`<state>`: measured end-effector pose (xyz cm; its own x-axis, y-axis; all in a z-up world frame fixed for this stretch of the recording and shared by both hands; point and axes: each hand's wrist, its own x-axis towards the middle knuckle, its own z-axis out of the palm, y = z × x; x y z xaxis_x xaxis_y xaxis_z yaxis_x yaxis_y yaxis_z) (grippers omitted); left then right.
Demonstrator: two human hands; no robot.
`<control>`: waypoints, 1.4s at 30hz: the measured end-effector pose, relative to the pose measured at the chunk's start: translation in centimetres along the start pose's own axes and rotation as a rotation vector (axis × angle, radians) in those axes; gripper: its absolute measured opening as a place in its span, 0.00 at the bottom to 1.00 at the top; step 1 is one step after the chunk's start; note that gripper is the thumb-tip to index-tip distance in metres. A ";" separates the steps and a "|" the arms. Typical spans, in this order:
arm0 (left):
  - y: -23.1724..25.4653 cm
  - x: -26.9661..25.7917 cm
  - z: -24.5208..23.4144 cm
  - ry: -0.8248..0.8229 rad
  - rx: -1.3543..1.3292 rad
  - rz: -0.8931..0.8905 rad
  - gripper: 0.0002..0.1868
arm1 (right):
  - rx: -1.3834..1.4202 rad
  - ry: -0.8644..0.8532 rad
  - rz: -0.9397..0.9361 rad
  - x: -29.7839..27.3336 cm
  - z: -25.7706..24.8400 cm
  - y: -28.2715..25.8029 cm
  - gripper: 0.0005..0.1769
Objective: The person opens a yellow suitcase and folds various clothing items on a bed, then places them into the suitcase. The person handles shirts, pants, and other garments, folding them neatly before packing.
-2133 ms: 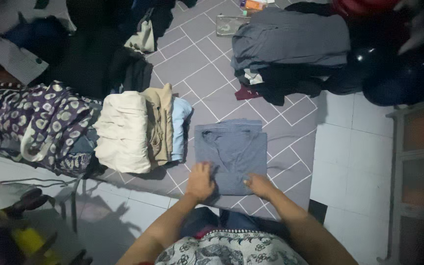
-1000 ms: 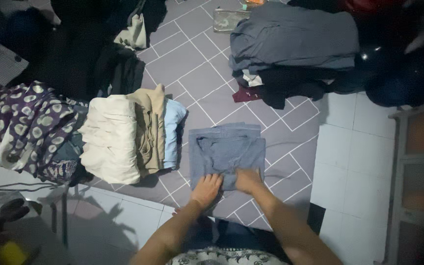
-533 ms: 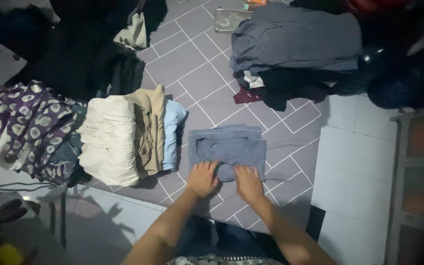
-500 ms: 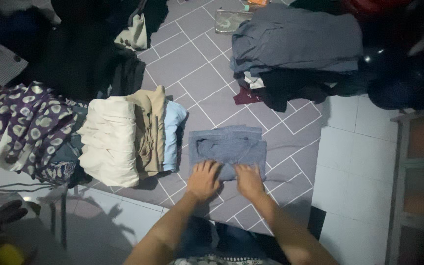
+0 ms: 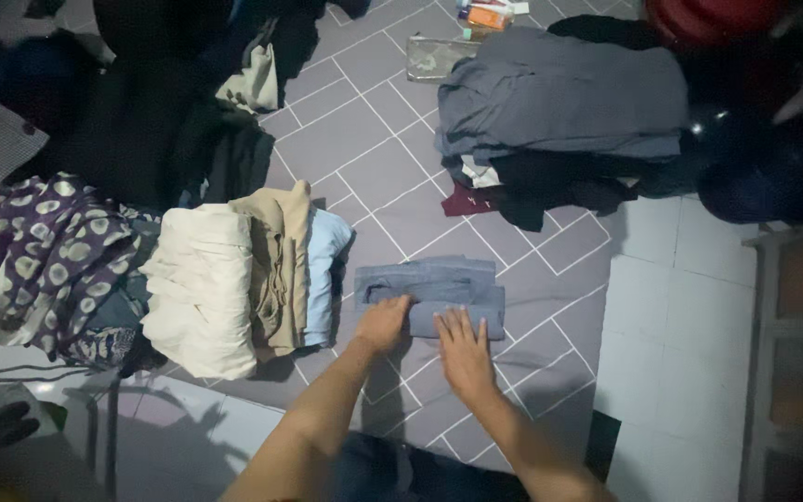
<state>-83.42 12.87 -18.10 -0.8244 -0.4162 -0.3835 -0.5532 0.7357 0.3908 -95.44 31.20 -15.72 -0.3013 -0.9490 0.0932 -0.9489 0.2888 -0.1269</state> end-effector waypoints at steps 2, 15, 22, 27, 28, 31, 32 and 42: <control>0.6 0.0 0.0 0.141 0.024 0.054 0.26 | 0.137 -0.104 0.028 2.1 0.3 1.9 0.26; -1.9 5.3 3.6 0.285 0.322 0.109 0.41 | 0.279 -0.190 0.039 8.7 -0.1 3.9 0.40; -0.4 7.6 -0.7 -0.019 0.286 -0.039 0.43 | 0.211 -0.566 0.027 13.4 -1.3 6.6 0.56; 0.3 3.2 -3.8 0.061 0.147 -0.005 0.44 | 0.317 -0.709 -0.126 15.6 -3.8 6.5 0.50; 0.2 1.7 -4.6 0.105 0.097 0.037 0.42 | 0.381 -0.723 -0.150 15.4 -4.7 6.1 0.47; -0.7 -1.5 -8.1 -0.002 -0.081 -0.061 0.46 | 0.450 -0.754 -0.238 17.3 -7.4 3.9 0.44; -1.2 -2.8 -9.2 0.071 -0.087 -0.037 0.43 | 0.453 -0.768 -0.270 17.9 -8.2 2.9 0.44; -7.8 -20.9 -23.8 0.599 0.065 -0.185 0.40 | 0.293 -0.509 -0.685 26.9 -21.8 -16.6 0.49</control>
